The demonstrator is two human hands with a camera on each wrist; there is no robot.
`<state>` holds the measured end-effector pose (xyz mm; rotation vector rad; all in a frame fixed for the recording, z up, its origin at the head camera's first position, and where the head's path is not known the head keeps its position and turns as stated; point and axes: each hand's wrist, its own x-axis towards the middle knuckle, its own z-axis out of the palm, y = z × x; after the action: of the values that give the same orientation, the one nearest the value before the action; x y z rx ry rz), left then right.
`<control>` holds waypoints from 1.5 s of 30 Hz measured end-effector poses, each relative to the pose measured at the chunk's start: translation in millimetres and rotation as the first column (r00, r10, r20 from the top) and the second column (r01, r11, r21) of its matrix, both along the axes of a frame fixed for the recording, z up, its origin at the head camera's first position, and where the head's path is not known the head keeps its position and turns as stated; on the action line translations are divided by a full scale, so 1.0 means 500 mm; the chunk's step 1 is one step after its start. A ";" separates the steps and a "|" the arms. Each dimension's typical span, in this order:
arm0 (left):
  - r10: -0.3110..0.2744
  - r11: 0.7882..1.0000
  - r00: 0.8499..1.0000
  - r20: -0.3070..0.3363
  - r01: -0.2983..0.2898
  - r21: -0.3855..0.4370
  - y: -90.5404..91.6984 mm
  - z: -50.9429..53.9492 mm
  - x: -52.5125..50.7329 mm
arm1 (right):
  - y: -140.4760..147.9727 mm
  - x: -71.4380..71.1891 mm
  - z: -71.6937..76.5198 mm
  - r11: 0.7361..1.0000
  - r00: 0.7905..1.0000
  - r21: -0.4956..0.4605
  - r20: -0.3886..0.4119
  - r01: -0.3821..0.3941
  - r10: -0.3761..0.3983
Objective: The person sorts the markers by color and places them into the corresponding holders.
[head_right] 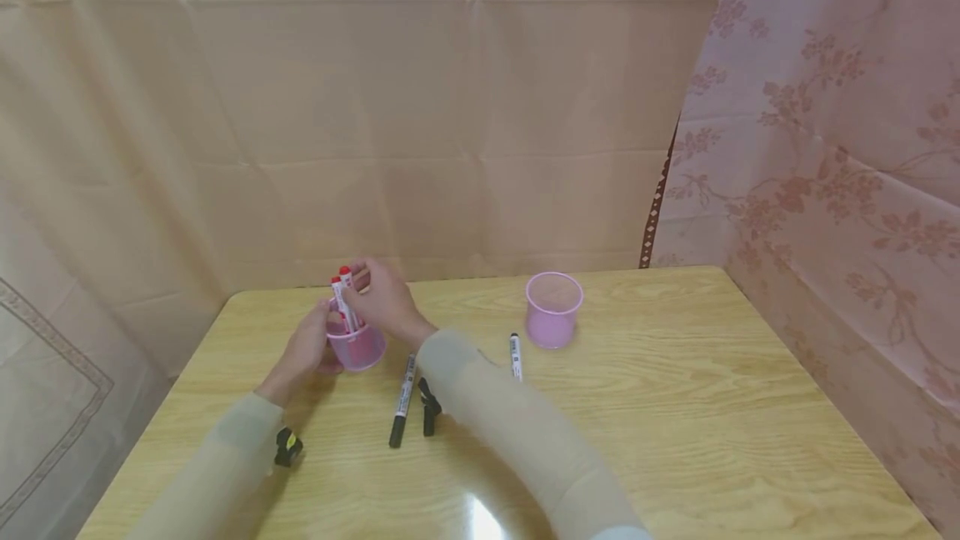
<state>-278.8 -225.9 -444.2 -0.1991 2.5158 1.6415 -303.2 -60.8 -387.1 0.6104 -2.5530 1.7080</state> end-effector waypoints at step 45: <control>0.024 1.000 1.000 -0.017 -0.024 0.001 -0.002 -0.003 0.003 | -0.007 0.002 -0.027 0.992 0.986 0.130 -0.164 -0.011 0.032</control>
<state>-277.6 -227.0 -445.7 -0.2173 2.5350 1.6602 -302.0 -64.5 -400.6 0.7536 -2.5613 1.4392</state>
